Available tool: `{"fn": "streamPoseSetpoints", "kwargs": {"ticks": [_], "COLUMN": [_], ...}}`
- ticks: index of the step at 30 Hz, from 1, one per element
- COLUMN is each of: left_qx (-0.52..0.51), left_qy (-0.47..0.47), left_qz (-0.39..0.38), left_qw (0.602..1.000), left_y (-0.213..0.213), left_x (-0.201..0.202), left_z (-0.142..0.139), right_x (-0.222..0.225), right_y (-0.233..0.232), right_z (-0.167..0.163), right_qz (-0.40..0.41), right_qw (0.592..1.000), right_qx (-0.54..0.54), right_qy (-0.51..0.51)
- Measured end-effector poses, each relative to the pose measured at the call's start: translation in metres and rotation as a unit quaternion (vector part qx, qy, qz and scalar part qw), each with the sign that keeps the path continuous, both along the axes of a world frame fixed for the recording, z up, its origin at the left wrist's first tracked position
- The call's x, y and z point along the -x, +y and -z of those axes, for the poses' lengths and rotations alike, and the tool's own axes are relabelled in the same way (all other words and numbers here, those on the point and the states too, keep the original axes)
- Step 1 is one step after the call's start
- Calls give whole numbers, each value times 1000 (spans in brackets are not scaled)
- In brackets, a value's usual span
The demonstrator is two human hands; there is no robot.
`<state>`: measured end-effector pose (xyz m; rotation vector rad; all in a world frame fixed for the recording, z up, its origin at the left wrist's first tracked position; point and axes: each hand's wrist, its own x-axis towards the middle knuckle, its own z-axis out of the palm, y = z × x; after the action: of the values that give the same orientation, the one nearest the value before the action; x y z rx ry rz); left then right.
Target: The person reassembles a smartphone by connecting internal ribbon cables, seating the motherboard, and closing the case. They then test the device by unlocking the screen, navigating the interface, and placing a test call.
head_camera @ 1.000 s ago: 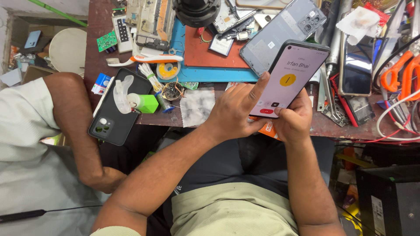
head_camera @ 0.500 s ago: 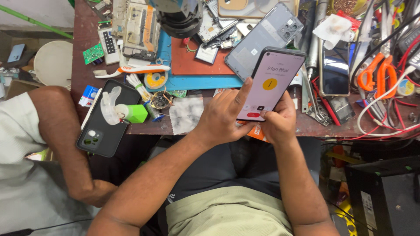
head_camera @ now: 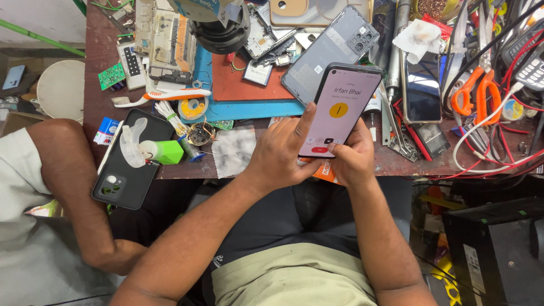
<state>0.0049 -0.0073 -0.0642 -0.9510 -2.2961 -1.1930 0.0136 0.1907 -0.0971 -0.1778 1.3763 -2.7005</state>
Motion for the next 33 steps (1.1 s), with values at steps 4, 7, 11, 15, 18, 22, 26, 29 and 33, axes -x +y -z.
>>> {"fn": "streamPoseSetpoints", "kwargs": {"ticks": [4, 7, 11, 15, 18, 22, 26, 29, 33], "left_qx": [-2, -3, 1, 5, 0, -40, -229, -364, -438], "left_qy": [-1, 2, -8, 17, 20, -56, -253, -382, -441], "left_qz": [1, -2, -2, 1, -13, -27, 60, 116, 72], "left_qw": [1000, 1000, 1000, 1000, 1000, 997, 938, 841, 780], "left_y": [0, 0, -2, -1, 0, 7, 8, 9, 15], "left_x": [0, 0, -1, -2, 1, -7, -14, -11, -8], "left_z": [0, 1, 3, -1, -9, -17, -16, -10, -6], "right_x": [0, 1, 1, 4, 12, 15, 11, 4, -1], "right_y": [-1, -1, -1, -2, -6, -9, -15, -30, -46], "right_z": [0, 0, 4, 3, -3, -17, -31, -41, -57], "right_qz": [3, 6, 2, 15, 12, 15, 39, 63, 140], "right_qw": [1000, 1000, 1000, 1000, 998, 999, 998, 991, 906], "right_qx": [-2, -4, 7, 21, 53, 30, -16, -117, -385], "right_qy": [0, 3, -1, -15, -29, -16, -47, -8, 103]}}
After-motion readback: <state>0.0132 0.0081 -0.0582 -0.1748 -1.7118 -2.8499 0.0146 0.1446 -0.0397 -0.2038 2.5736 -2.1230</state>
